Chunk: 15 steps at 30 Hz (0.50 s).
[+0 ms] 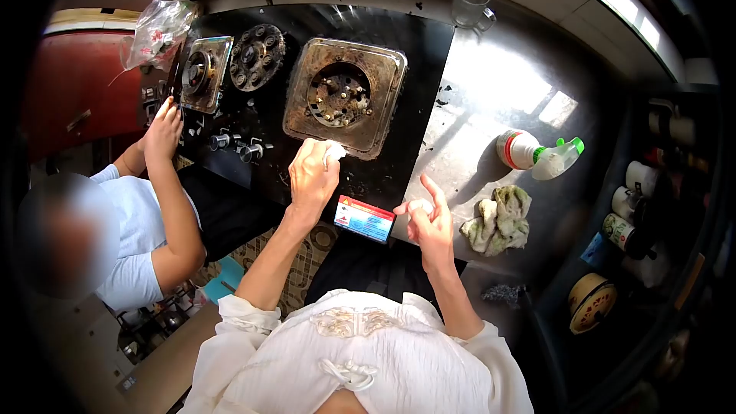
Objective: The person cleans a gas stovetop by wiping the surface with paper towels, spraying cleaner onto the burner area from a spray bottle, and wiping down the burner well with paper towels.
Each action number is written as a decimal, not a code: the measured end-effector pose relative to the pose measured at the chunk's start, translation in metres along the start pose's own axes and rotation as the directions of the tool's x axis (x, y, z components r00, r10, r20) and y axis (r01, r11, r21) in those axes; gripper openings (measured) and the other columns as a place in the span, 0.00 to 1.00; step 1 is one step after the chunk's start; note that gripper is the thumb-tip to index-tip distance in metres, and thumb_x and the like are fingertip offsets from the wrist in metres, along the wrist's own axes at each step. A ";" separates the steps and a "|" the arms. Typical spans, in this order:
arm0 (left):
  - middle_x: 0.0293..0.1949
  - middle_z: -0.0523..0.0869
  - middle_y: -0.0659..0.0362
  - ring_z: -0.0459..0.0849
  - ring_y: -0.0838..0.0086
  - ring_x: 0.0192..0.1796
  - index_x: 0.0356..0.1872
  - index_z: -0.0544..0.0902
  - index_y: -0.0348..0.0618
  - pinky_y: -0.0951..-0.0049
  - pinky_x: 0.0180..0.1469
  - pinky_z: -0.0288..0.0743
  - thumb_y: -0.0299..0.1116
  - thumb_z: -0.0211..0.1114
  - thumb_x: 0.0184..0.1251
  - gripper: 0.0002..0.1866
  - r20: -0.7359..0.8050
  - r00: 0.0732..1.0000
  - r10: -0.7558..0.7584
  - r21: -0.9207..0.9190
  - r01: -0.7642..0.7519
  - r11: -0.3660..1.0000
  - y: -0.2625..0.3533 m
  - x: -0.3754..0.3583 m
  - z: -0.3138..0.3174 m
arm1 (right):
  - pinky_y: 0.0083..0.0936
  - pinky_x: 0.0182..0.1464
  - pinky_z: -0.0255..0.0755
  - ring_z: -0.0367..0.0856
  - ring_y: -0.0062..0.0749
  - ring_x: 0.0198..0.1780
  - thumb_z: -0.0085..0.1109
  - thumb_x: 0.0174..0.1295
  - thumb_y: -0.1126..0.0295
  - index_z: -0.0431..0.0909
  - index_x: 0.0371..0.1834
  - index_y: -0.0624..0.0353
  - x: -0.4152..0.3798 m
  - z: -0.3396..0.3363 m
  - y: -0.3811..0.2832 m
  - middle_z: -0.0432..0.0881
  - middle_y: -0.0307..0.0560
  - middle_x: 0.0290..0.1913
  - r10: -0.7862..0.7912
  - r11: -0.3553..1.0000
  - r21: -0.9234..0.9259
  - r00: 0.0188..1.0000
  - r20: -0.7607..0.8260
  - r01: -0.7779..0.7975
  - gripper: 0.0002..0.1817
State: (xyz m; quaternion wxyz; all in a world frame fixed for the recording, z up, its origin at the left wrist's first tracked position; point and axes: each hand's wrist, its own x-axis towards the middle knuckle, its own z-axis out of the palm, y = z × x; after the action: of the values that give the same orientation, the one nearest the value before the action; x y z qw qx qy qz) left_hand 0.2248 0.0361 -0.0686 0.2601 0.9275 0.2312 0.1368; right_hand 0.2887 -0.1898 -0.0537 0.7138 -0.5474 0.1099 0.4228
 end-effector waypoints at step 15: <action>0.46 0.73 0.48 0.72 0.54 0.48 0.48 0.75 0.40 0.57 0.48 0.72 0.23 0.56 0.61 0.13 0.087 0.994 0.071 -0.157 -0.056 0.986 0.032 0.013 0.011 | 0.09 0.19 0.60 0.66 0.11 0.18 0.49 0.67 0.75 0.56 0.73 0.66 -0.010 -0.009 -0.005 0.85 0.43 0.34 0.039 0.999 -0.020 0.999 0.016 -0.038 0.30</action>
State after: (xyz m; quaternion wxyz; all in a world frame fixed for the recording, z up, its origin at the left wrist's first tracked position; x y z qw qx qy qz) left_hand 0.2518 0.0139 -0.0590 0.3369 0.9168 0.1780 0.1197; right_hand 0.2889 -0.2031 -0.0469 0.7009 -0.5488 0.1102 0.4421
